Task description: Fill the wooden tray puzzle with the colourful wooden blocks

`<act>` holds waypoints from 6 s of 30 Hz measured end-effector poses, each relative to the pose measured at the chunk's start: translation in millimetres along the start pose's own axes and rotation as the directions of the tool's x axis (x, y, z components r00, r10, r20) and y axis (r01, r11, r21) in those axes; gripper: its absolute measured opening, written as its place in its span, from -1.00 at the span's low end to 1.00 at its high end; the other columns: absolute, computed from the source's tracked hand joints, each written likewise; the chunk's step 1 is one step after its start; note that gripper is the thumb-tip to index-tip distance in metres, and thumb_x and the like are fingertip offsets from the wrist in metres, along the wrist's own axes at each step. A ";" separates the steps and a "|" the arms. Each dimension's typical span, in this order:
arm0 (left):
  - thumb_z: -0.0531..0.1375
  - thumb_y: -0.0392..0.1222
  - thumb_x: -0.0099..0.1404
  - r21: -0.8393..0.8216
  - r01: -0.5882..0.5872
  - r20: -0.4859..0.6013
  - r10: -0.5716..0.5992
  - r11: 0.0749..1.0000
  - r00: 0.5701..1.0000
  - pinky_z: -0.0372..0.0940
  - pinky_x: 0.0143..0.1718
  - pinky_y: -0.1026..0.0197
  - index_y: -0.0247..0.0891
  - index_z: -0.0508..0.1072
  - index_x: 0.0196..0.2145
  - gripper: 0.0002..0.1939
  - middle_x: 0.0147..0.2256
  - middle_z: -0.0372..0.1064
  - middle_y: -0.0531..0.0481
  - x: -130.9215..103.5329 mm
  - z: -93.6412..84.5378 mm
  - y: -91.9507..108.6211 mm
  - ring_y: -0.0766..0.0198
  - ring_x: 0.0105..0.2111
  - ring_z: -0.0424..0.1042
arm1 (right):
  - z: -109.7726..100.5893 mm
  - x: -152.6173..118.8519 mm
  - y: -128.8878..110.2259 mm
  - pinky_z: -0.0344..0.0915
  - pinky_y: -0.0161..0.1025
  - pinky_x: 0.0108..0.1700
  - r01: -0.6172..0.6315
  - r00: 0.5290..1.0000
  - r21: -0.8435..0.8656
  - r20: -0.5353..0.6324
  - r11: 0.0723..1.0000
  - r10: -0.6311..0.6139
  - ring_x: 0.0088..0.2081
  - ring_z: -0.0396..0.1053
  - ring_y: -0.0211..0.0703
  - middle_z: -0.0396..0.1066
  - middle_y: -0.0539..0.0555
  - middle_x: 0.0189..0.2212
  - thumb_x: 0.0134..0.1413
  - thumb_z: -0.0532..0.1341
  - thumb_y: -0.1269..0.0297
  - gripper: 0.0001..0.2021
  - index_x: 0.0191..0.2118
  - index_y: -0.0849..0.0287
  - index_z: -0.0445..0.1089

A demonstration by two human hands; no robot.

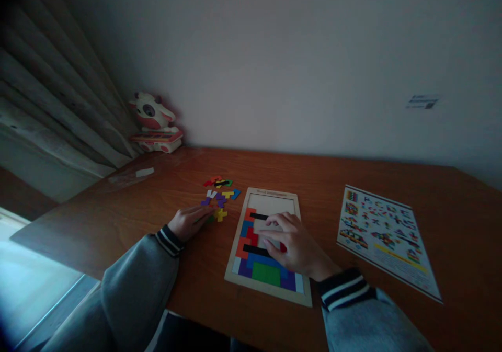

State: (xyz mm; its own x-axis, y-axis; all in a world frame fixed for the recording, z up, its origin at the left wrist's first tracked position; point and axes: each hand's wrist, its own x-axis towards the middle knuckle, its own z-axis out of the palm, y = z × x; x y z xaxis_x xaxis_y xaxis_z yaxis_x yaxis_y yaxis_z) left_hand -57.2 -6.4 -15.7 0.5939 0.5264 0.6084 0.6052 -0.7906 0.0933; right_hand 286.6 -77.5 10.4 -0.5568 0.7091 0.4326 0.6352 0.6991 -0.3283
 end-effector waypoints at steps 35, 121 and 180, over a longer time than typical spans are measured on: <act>0.32 0.07 0.19 -0.846 0.436 0.199 -0.577 0.306 0.792 0.47 -0.38 0.21 -0.30 0.54 -0.13 -0.58 -0.32 0.55 -0.13 66.7 53.3 93.0 0.20 -0.40 0.54 | 15.0 43.0 -3.3 0.43 -0.09 -0.06 -0.383 0.893 0.713 0.124 0.587 0.432 -0.16 0.51 -0.06 0.57 0.07 -0.22 0.06 0.31 0.02 -0.66 -0.11 0.12 0.48; 0.34 0.09 0.16 -0.237 -0.044 0.218 0.098 0.970 0.971 0.37 0.01 0.04 -0.21 0.50 -0.05 -0.53 -0.14 0.52 -0.14 33.4 -7.6 8.5 0.11 -0.12 0.49 | 1.5 3.3 19.4 0.30 -0.12 -0.14 -0.278 0.955 0.003 -0.111 0.961 0.276 -0.25 0.42 -0.10 0.47 0.08 -0.31 0.27 0.14 0.19 -0.81 -0.26 0.10 0.47; 0.30 0.06 0.22 -0.188 0.192 0.096 -0.176 0.963 0.980 0.48 -0.07 0.11 -0.17 0.49 -0.02 -0.58 -0.10 0.53 -0.10 -22.4 -37.0 -20.8 0.15 -0.13 0.55 | 6.9 2.8 24.1 0.33 -0.12 -0.15 -0.253 0.956 0.001 -0.151 0.967 0.250 -0.23 0.43 -0.07 0.46 0.09 -0.30 0.28 0.10 0.16 -0.79 -0.27 0.08 0.44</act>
State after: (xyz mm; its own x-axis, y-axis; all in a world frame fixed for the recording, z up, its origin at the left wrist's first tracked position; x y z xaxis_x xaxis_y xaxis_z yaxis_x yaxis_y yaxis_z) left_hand -102.8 -13.3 -2.1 0.5262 0.6852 0.5036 0.5969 -0.7194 0.3551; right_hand 296.6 -58.1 -2.1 -0.2930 0.8392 0.4581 0.7549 0.4971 -0.4279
